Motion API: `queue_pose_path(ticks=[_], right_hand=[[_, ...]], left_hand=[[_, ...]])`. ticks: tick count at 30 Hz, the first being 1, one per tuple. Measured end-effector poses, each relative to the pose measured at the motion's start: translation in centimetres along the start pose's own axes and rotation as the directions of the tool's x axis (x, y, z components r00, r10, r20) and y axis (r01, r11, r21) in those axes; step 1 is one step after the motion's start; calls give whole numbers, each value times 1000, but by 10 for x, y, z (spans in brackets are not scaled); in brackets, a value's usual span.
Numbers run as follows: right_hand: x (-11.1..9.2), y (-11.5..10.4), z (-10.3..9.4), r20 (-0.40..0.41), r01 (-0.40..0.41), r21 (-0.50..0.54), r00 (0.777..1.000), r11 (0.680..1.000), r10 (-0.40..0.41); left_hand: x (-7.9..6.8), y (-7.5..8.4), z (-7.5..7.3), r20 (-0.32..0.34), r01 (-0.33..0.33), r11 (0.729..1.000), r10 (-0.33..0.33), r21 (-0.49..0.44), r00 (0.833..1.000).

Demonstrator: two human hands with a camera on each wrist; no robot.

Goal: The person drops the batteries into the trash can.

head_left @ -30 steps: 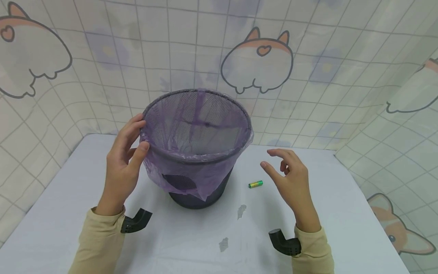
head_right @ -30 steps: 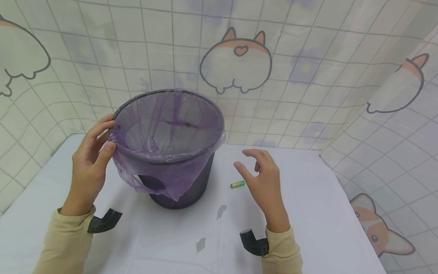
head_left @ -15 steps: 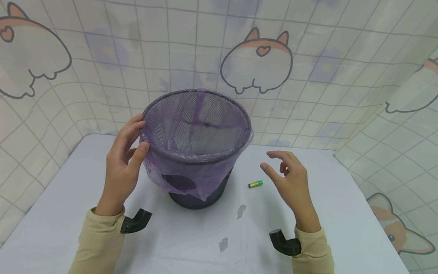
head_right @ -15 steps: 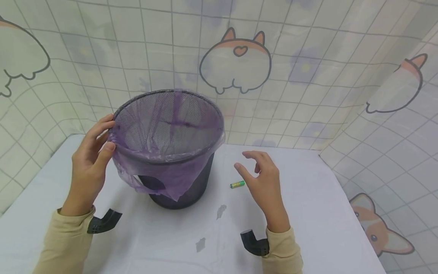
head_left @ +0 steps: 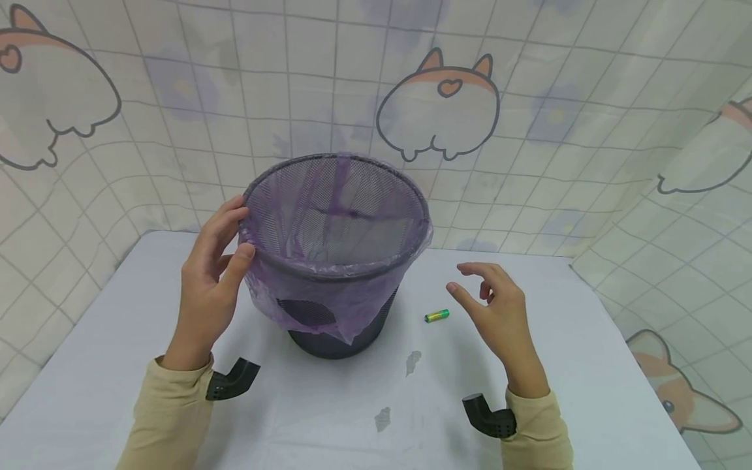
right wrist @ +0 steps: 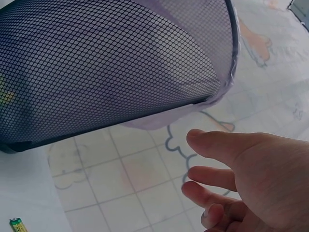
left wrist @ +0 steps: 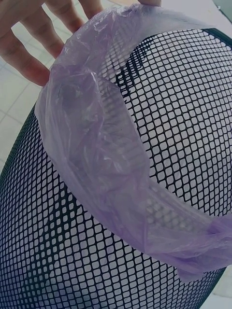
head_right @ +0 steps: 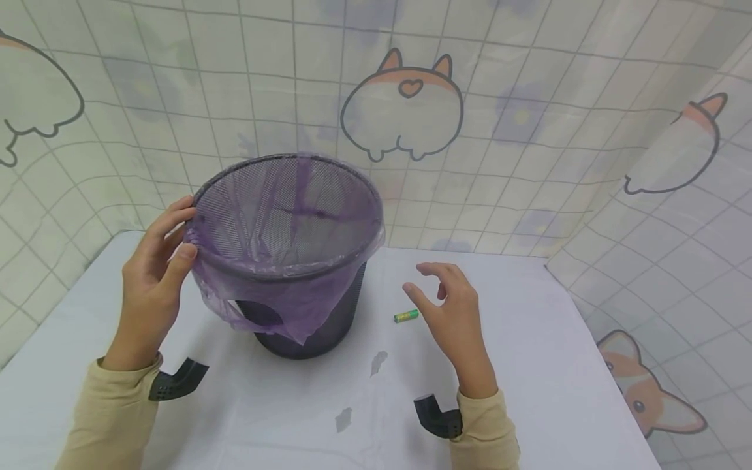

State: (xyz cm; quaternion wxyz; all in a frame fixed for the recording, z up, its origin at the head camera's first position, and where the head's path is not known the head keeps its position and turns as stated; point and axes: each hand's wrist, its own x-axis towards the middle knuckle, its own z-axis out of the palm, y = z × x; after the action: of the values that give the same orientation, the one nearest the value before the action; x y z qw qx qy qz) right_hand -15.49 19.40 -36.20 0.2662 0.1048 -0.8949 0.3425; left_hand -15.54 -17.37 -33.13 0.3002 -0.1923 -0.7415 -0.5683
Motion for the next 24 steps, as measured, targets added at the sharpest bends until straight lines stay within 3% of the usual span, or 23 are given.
queue_pose_path(ticks=[24], right_hand=[[-6, 15, 3, 105, -76, -24, 991, 997, 78]], left_hand=[[0, 0, 1, -4, 11, 1000, -11, 4, 1000]])
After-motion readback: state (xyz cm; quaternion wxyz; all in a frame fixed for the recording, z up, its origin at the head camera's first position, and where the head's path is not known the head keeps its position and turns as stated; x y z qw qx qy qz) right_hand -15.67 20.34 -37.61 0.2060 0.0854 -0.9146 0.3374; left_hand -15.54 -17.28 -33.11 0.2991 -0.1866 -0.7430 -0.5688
